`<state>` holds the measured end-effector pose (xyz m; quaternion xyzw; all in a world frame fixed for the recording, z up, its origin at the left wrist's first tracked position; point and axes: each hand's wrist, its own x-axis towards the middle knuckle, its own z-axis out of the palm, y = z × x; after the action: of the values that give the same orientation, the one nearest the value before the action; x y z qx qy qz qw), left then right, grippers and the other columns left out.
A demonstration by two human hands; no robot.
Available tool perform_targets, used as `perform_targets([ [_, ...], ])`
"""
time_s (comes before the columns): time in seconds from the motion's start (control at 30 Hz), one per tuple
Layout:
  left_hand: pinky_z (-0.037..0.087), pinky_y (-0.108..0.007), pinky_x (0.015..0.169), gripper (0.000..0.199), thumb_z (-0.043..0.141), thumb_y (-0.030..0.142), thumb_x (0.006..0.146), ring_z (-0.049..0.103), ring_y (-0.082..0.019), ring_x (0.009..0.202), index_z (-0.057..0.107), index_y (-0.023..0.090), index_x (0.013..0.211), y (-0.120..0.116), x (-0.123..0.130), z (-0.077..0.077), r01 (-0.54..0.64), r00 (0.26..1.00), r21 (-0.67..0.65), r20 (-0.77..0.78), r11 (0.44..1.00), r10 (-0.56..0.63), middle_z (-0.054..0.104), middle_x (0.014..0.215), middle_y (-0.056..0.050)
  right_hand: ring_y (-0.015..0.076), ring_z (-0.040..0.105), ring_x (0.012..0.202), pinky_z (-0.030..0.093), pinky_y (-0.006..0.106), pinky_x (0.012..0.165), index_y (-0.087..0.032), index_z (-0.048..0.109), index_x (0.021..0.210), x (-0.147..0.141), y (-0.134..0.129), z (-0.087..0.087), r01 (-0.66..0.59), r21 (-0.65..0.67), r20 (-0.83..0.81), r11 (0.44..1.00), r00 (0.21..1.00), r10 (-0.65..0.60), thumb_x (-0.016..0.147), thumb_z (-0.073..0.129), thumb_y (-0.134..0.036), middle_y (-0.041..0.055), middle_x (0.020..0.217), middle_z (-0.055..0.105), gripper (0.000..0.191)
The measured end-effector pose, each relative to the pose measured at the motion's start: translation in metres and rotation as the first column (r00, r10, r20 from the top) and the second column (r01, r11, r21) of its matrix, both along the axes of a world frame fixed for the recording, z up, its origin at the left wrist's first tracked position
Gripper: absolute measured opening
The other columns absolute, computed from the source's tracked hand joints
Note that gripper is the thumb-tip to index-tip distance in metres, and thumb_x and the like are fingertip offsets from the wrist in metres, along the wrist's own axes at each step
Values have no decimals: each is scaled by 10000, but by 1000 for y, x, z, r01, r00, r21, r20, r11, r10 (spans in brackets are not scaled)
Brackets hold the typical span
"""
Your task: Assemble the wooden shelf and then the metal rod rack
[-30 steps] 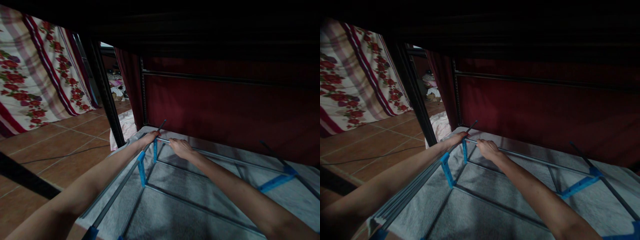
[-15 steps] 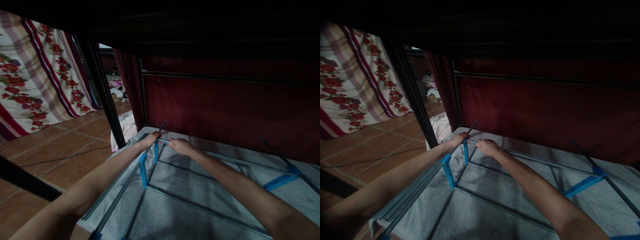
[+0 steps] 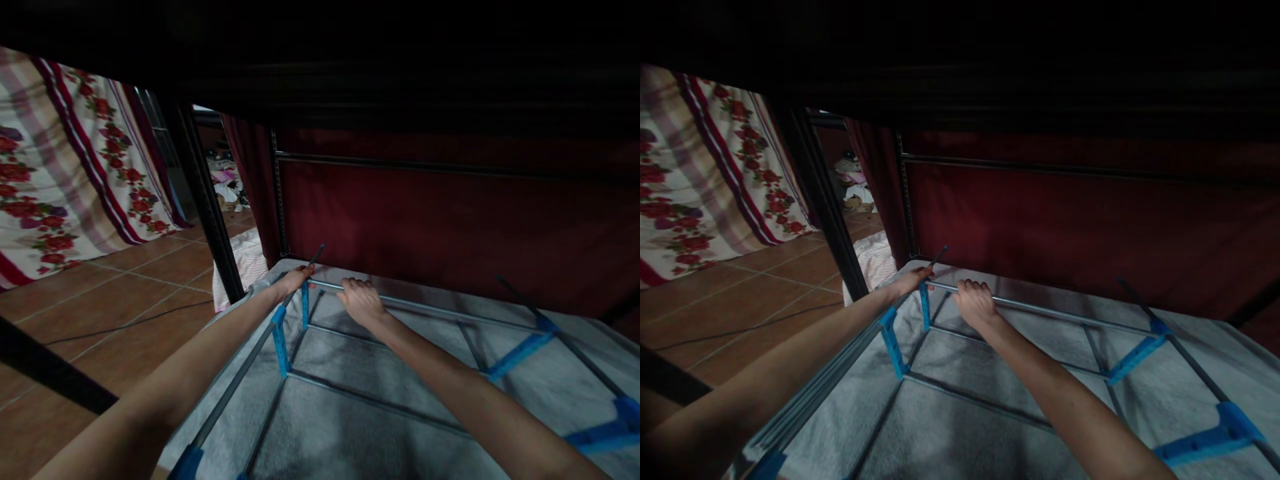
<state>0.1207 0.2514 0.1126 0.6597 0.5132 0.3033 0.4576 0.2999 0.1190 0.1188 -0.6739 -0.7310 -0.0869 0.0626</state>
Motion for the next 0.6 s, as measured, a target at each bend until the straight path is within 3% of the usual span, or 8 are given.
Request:
perform_targets([
  [0.1,423,-241,480,345,598,526,823,654,-185,625,647,191,889,1,3,-1,-3,998,-83,60,997,8,664,686,-24,275,611,1051,411,397,942,-140,561,1148,18,-13,-5,58,60,49,997,997,-61,1021,309,-384,176,1144,656,373],
  [0.2,438,-221,458,275,635,436,832,658,-160,593,628,182,939,4,5,-4,17,994,-136,111,991,-2,670,721,-16,280,621,1046,444,382,899,-119,569,1138,35,-20,-8,96,31,33,995,995,-97,1027,287,-380,188,1132,662,400],
  [0.4,523,-217,478,276,730,298,788,661,-135,563,601,174,999,19,6,-14,44,974,-257,224,965,16,699,797,-8,213,653,1055,483,301,848,-176,581,1151,51,-18,-6,61,-33,7,998,998,-61,1030,265,-469,111,1172,692,448],
  [0.6,559,-196,513,201,729,258,801,686,-123,632,627,198,963,32,2,-22,57,968,-262,251,963,11,714,824,36,228,693,1003,520,341,811,-164,572,1175,57,-12,-9,10,-10,15,1000,1000,-10,1034,237,-482,119,1135,716,483],
])
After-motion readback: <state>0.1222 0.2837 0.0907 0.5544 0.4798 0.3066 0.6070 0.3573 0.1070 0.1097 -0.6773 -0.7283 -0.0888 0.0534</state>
